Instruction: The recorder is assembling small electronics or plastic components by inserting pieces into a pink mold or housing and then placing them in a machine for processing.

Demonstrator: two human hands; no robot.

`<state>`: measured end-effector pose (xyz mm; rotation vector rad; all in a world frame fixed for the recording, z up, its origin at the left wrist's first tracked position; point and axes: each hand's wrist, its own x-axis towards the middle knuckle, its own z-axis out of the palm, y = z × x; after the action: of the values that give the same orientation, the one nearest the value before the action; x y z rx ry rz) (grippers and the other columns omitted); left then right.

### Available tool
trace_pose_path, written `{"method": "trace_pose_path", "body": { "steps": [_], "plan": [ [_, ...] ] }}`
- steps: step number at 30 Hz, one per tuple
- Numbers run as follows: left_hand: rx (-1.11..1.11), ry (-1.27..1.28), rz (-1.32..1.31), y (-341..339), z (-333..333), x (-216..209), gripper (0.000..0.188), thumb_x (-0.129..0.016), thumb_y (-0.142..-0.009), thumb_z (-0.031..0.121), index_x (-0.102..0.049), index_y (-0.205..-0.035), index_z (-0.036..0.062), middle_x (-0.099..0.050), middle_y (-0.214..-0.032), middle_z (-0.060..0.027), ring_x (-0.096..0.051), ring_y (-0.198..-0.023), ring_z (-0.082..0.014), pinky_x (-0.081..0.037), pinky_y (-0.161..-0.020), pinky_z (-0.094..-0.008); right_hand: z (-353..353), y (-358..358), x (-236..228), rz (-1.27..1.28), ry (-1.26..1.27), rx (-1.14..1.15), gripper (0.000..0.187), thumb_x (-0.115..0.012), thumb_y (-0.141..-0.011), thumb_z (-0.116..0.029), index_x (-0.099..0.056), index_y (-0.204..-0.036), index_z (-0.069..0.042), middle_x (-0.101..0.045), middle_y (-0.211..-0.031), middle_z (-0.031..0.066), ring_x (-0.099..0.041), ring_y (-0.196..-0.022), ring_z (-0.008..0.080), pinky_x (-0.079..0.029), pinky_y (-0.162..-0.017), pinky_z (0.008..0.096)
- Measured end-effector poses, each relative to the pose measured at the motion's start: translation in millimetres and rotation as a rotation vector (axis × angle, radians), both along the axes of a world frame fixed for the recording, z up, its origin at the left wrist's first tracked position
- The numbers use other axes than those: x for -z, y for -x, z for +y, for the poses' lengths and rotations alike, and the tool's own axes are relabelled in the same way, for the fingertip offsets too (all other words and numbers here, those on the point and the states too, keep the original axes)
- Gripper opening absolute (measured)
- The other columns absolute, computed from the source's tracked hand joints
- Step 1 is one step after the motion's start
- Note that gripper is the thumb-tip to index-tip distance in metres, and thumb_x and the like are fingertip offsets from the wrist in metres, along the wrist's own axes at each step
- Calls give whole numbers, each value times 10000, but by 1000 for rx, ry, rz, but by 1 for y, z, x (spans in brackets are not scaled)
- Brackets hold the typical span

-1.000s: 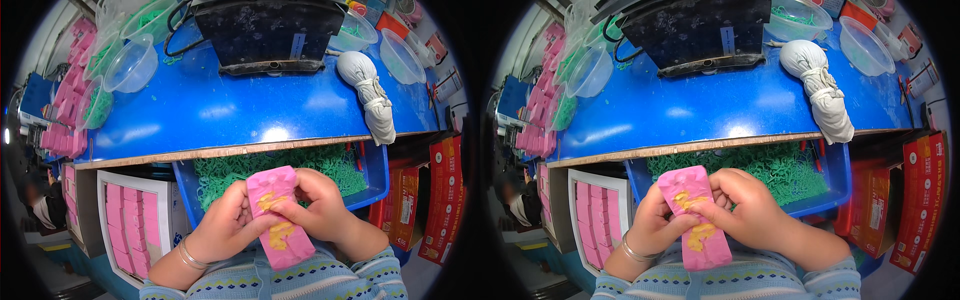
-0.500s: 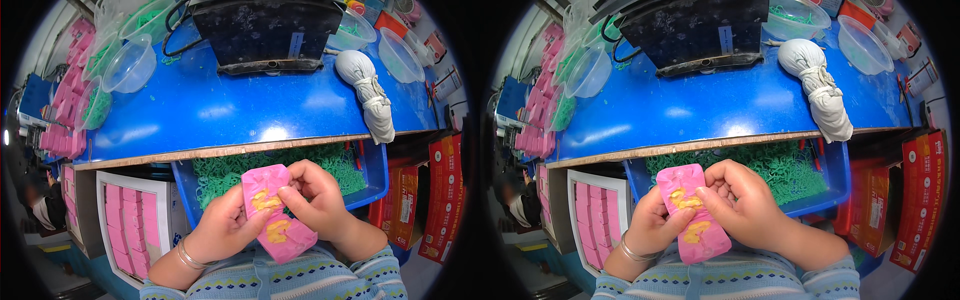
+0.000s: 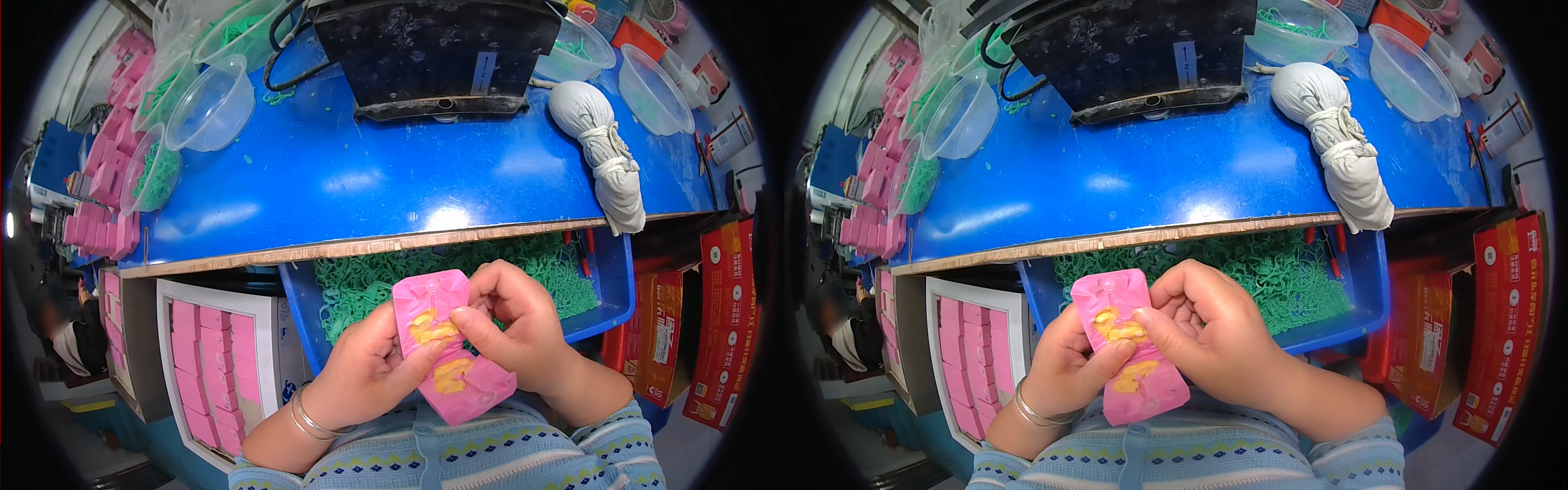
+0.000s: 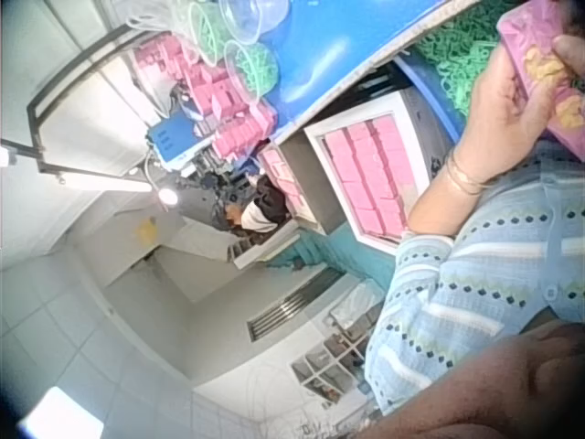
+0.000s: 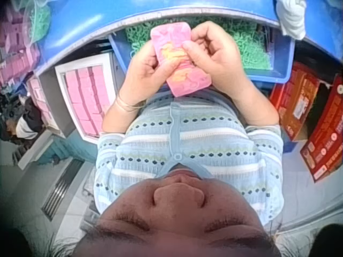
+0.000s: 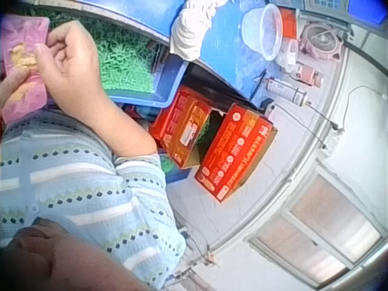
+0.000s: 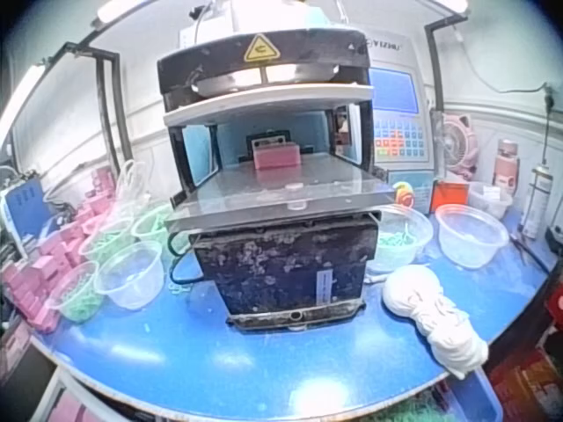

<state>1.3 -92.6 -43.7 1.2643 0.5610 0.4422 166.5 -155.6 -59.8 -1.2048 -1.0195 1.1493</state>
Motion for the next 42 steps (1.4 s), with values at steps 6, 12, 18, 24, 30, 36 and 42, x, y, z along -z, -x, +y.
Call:
{"method": "trace_pose_path", "body": {
  "steps": [6,12,18,24,30,36,42],
  "plan": [
    [-7,18,-15,1,-1,1,328,-537,-861,14,-435,-1170,-29,-551,-1050,-61,-529,-944,-75,-459,-774,-211,0,2,-2,94,-25,11,144,-621,-820,-89,-500,-830,-11,-529,-733,-1,-438,-591,-3,-368,-504,157],
    [-14,-35,11,2,-1,4,340,-555,-855,26,-446,-1172,-35,-567,-1018,-56,-534,-909,-67,-464,-745,-210,0,0,0,49,-38,-4,151,-636,-805,-81,-504,-831,-13,-523,-734,5,-451,-594,10,-379,-508,170],
    [-3,-112,38,4,0,6,324,-563,-850,25,-468,-1155,-31,-573,-1006,-54,-536,-891,-65,-466,-734,-210,-1,-1,-1,95,-70,-27,144,-624,-795,-55,-503,-860,-12,-499,-789,20,-489,-649,39,-403,-551,185],
    [-46,-54,-3,3,-1,4,320,-561,-845,6,-470,-1149,-30,-574,-1003,-52,-533,-887,-64,-462,-732,-205,-1,-4,-2,225,-95,-122,188,-563,-778,36,-473,-940,3,-490,-871,43,-510,-724,58,-435,-608,200],
    [-28,-62,27,4,0,5,290,-546,-859,23,-473,-1134,-29,-574,-1012,-52,-531,-892,-64,-456,-741,-209,-1,-5,-3,254,-60,-166,222,-573,-769,37,-460,-958,3,-497,-877,41,-511,-730,58,-447,-625,200],
    [-38,-58,16,4,-1,6,281,-536,-867,35,-468,-1132,-32,-576,-1017,-58,-530,-906,-71,-456,-757,-222,-1,-5,-5,212,-42,-169,226,-577,-766,30,-460,-957,5,-503,-876,47,-511,-733,57,-448,-623,199],
    [-20,-116,25,5,1,7,297,-539,-867,38,-465,-1146,-35,-579,-1025,-66,-539,-917,-88,-459,-772,-235,-1,-5,-2,143,-68,-152,224,-567,-761,35,-467,-960,13,-480,-886,50,-509,-744,60,-451,-634,201]
  ]
}}
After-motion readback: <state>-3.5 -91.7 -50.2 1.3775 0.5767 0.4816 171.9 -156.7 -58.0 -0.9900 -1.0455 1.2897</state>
